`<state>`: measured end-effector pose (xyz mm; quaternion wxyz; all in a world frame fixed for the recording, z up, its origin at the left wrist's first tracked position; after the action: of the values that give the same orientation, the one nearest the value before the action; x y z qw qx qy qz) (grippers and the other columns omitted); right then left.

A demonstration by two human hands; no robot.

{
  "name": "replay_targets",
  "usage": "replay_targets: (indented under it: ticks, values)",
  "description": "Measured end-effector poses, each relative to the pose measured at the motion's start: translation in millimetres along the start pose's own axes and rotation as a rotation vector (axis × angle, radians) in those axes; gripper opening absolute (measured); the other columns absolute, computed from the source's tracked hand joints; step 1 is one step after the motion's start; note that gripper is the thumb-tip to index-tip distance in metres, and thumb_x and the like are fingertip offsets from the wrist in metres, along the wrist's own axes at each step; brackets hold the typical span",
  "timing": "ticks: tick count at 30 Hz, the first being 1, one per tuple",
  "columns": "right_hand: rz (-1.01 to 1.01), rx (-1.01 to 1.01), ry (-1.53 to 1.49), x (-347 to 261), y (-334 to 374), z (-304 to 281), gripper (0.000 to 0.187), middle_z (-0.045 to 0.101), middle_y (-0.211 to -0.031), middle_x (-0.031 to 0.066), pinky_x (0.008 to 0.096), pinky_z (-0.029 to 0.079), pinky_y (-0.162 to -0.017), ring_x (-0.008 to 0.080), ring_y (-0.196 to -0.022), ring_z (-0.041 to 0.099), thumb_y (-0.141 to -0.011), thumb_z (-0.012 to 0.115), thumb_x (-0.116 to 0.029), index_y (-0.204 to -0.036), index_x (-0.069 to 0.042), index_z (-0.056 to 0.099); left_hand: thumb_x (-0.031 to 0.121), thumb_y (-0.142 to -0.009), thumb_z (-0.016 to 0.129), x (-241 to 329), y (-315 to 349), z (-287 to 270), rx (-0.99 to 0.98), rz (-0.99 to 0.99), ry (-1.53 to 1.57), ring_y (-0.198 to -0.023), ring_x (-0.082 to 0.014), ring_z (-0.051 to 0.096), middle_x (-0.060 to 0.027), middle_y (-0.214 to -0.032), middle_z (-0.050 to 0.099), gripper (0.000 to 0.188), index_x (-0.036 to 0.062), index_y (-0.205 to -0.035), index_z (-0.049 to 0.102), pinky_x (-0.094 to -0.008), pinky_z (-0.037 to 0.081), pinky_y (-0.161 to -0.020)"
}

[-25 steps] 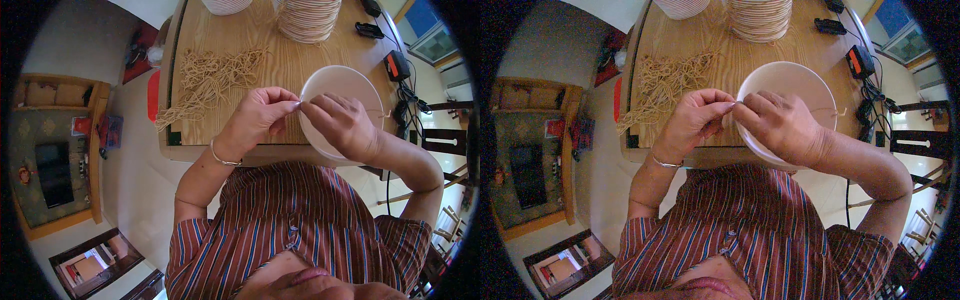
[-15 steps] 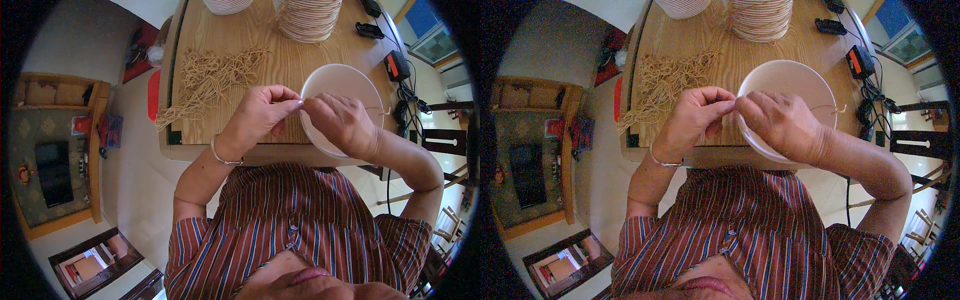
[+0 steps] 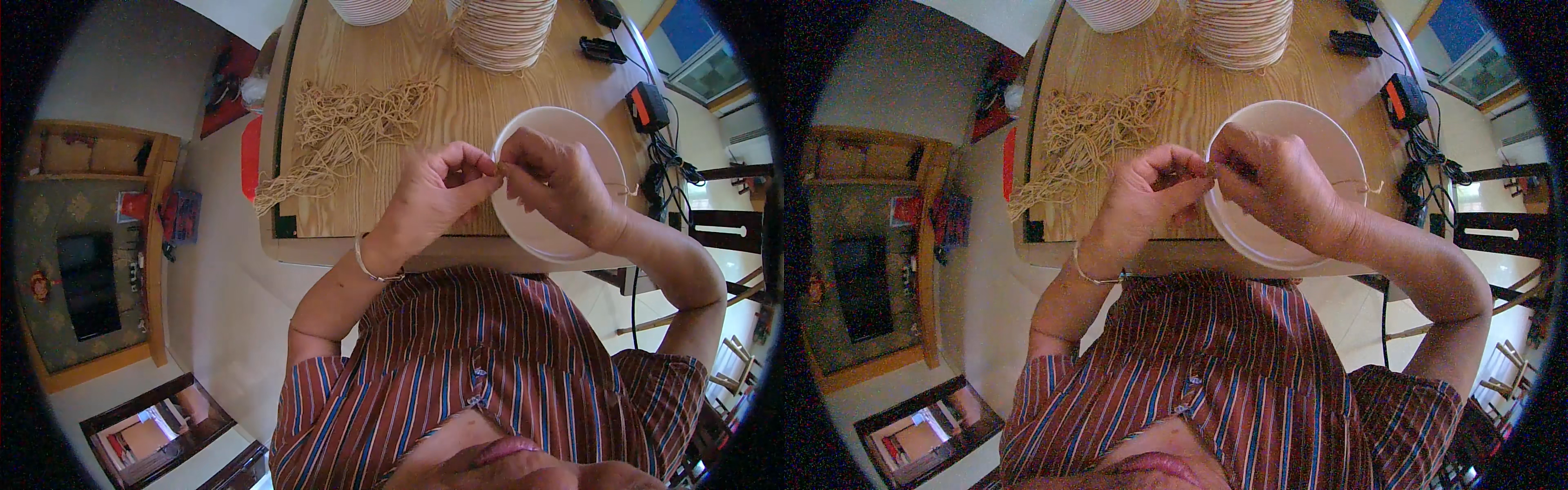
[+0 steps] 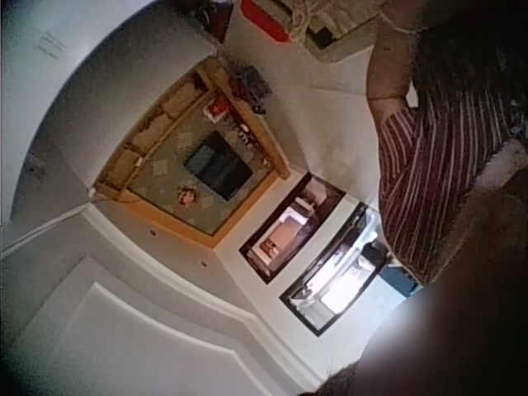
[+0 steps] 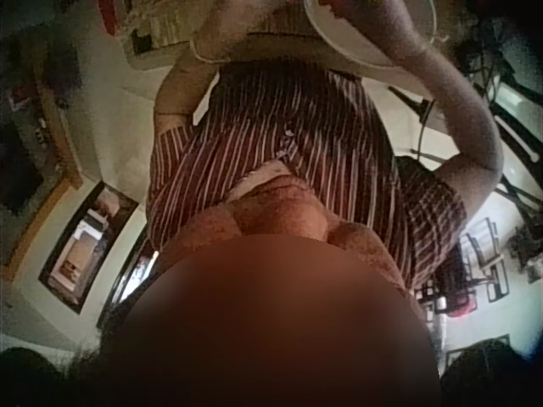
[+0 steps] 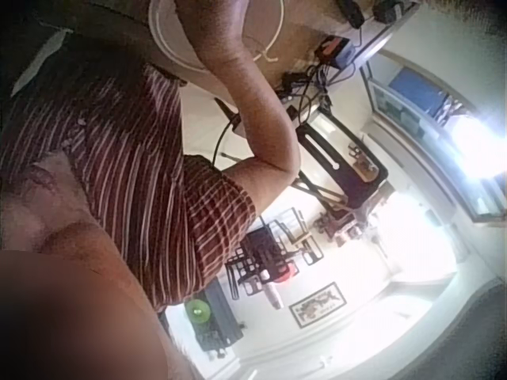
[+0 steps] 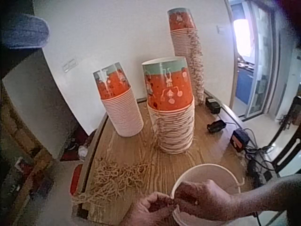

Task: Thread string through holes in paper buckets to create handles.

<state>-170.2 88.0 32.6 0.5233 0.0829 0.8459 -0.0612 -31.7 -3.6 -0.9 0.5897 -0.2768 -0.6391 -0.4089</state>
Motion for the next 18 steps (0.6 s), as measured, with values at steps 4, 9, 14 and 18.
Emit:
replay_targets:
  ticks: [4,9,14,18]
  values:
    - [0.096,-0.039,-0.043,-1,-1,-1,0.013,0.064,-0.069,0.0092,0.0307,0.051,-0.054,0.0130,-0.059,0.062,-0.090,0.062,-0.013,-0.092,-0.001,0.060,0.010,-0.090,0.068,0,0,2,0.020,0.043,0.068,-0.062,-0.0010,0.053,0.0049,-0.076,0.060,0.010,0.0044,-0.097,0.063,-0.0178,0.046,-0.054]
    - [0.325,-0.214,-0.300,4,-6,-2,0.018,0.056,-0.065,0.0009,0.0217,0.046,-0.051,0.0073,-0.054,0.055,-0.097,0.055,-0.020,-0.092,-0.003,0.057,0.011,-0.091,0.067,0,1,1,0.024,0.040,0.046,-0.063,-0.0007,0.053,0.0047,-0.077,0.061,0.010,0.0039,-0.097,0.063,-0.0178,0.045,-0.054]
    - [0.350,-0.228,-0.457,9,-4,-6,0.023,0.056,-0.065,0.0021,0.0223,0.047,-0.051,0.0099,-0.054,0.057,-0.097,0.054,-0.024,-0.092,-0.002,0.059,0.013,-0.091,0.066,2,2,-1,0.013,0.020,0.022,-0.061,-0.0007,0.052,0.0050,-0.075,0.060,0.012,0.0035,-0.099,0.064,-0.0174,0.044,-0.053]
    - [0.366,-0.227,-0.407,13,-6,-4,0.029,0.058,-0.069,0.0038,0.0229,0.047,-0.051,0.0106,-0.055,0.057,-0.098,0.054,-0.031,-0.094,-0.002,0.058,0.013,-0.091,0.067,1,1,-2,0.007,0.035,0.025,-0.060,-0.0010,0.052,0.0050,-0.075,0.060,0.013,0.0035,-0.099,0.065,-0.0174,0.044,-0.052]
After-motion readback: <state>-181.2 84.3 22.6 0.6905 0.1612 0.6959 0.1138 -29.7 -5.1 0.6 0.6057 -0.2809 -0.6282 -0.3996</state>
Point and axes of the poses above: each hand's wrist, its own y-axis away from the middle knuckle, its own z-axis out of the palm, x = y × z, the point moved 4 cm from there along -y, towards the middle knuckle
